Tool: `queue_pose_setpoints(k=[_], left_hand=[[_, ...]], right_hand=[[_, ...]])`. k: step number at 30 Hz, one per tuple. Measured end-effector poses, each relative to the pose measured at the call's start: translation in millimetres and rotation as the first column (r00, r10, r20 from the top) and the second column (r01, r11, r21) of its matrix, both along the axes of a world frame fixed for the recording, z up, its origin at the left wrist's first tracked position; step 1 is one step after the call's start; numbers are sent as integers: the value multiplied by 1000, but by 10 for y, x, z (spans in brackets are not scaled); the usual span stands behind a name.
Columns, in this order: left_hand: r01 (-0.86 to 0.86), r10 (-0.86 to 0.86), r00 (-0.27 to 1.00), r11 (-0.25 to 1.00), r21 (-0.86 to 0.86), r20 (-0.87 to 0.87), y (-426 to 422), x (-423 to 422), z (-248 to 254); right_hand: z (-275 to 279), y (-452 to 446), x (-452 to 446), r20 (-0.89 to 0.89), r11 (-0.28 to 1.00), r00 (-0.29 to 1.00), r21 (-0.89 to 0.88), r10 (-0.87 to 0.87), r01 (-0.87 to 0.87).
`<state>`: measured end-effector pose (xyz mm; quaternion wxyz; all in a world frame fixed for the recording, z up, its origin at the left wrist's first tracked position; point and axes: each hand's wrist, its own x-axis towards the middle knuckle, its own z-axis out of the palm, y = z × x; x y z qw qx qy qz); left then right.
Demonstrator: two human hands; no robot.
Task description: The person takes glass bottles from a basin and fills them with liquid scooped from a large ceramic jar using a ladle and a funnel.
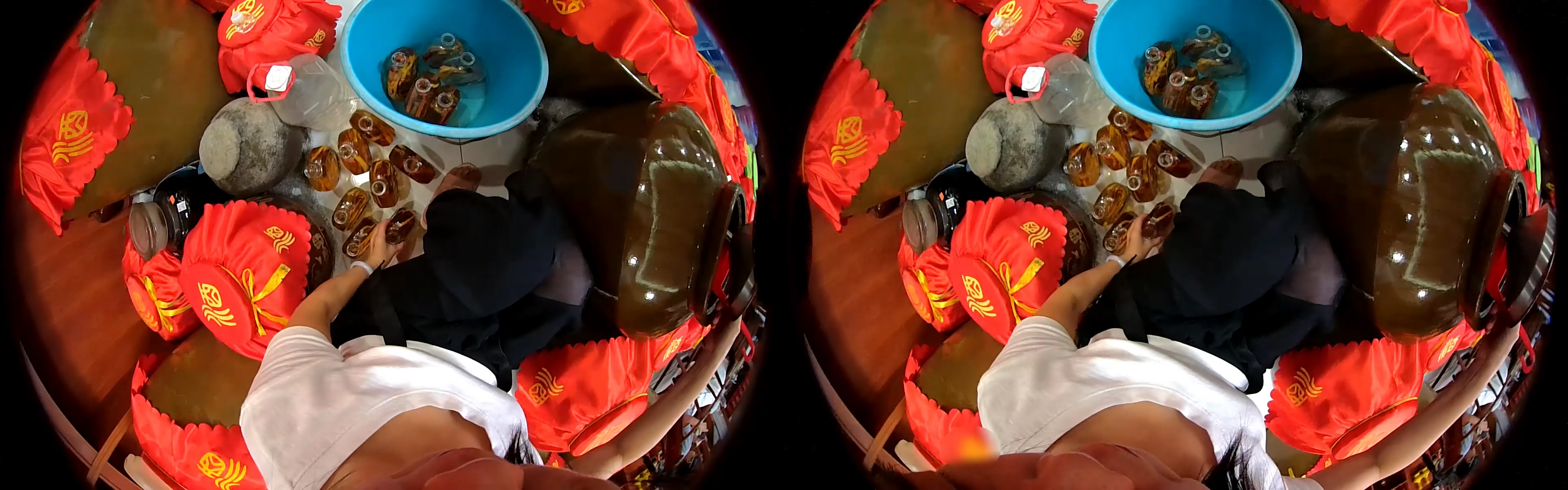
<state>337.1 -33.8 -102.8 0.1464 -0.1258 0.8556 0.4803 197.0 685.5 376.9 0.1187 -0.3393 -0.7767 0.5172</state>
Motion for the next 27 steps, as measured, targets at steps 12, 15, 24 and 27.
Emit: queue_pose_setpoints(k=[12, 15, 24, 27], left_hand=[[236, -263, 963, 929, -285, -61, -76, -171, 206], [191, -232, 964, 942, -275, -126, -76, -193, 166], [135, -206, 962, 928, -348, -178, -14, -293, 218], [135, -226, 947, 924, -357, -228, 11, -333, 195]], right_hand=[[-9, 397, 70, 91, 999, 995, 22, 31, -33], [-53, 450, 81, 27, 998, 997, -11, 67, -67], [-43, 436, 112, -4, 998, 999, -48, 49, -49], [-28, 555, 149, 5, 987, 990, -81, 143, -142]])
